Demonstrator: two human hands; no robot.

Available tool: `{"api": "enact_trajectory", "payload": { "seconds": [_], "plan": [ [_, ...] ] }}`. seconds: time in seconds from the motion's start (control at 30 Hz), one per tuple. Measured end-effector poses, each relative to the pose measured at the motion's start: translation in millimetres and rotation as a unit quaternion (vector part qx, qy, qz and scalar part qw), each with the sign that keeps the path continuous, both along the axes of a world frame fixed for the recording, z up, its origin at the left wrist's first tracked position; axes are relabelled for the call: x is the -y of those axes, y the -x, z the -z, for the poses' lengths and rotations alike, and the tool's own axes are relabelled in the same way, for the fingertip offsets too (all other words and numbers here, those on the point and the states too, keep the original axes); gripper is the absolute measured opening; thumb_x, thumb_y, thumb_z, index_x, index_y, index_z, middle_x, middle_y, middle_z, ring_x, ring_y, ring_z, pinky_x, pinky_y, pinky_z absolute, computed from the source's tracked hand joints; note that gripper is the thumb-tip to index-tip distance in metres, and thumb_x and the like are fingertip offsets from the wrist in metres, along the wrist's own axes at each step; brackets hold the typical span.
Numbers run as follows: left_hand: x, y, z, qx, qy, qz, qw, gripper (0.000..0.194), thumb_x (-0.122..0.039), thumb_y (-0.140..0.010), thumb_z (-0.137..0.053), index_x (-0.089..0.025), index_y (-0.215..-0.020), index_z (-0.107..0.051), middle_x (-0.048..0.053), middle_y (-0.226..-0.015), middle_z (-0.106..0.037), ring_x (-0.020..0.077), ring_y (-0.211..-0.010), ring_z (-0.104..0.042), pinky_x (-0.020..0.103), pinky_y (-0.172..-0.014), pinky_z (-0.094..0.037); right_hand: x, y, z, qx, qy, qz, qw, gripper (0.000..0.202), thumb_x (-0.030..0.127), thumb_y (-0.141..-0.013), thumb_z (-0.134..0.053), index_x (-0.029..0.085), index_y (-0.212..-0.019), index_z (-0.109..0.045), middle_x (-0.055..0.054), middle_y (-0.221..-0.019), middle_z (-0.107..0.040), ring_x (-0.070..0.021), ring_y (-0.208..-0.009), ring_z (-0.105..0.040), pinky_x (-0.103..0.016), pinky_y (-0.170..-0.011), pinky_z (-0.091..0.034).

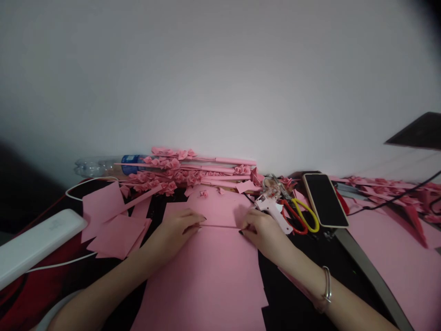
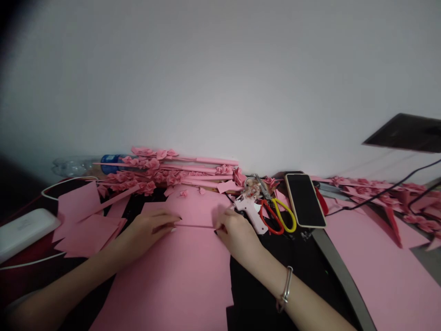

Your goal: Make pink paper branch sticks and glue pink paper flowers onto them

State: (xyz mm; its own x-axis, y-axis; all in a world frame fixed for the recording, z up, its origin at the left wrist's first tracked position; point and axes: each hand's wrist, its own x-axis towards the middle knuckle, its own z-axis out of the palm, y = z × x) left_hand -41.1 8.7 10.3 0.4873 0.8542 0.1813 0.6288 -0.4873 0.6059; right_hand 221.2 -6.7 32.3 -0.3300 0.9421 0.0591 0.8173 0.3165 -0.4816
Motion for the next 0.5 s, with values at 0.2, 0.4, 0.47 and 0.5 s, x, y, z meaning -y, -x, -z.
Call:
{"api": "enact_trajectory", "payload": {
  "seconds": [0.2,0.4,0.47,0.5],
  "plan": [
    [5,-3,-6.2,-0.059,-0.047,0.053,0.996,0.034,-0.012,-0.092,-0.039,-0.020,-0.090,-0.072,0.006,-0.091,-0.063,0.0171,-0.084,-0.058,0.028,-0.075,-0.046,6,8,-5.1,0.201,-0.059,-0.026,0.977,0.019,0.007,-0.087,-0.053,0.017,-0.080,-0.067,-0.006,-0.087,-0.062,-0.0180,-0.076,-0.061,-0.027,-0.063,-0.045],
    [15,-10,-12.7,-0.123,-0.069,0.081,0.987,0.023,-0.010,-0.084,-0.046,-0.018,-0.082,-0.068,0.006,-0.088,-0.058,0.0196,-0.083,-0.051,0.032,-0.075,-0.042,21,14,-4.4,0.318,-0.064,-0.082,0.942,0.021,0.000,-0.082,-0.053,0.014,-0.084,-0.069,-0.012,-0.090,-0.065,-0.0229,-0.079,-0.064,-0.029,-0.059,-0.051],
    [20,-13,-12.3,-0.142,-0.070,0.080,0.984,0.021,-0.010,-0.080,-0.048,-0.018,-0.085,-0.066,0.007,-0.090,-0.057,0.0211,-0.086,-0.050,0.035,-0.078,-0.042,26,19,1.9,0.312,-0.088,-0.090,0.942,0.028,-0.001,-0.082,-0.050,0.011,-0.100,-0.067,-0.015,-0.095,-0.065,-0.0231,-0.078,-0.064,-0.030,-0.059,-0.052],
    [22,-15,-11.5,-0.148,-0.072,0.082,0.983,0.021,-0.011,-0.079,-0.048,-0.018,-0.088,-0.066,0.007,-0.091,-0.056,0.0223,-0.088,-0.050,0.036,-0.079,-0.041,28,22,6.1,0.301,-0.103,-0.092,0.944,0.034,-0.001,-0.082,-0.048,0.009,-0.111,-0.063,-0.016,-0.098,-0.065,-0.0229,-0.079,-0.064,-0.031,-0.061,-0.054]
  ]
}}
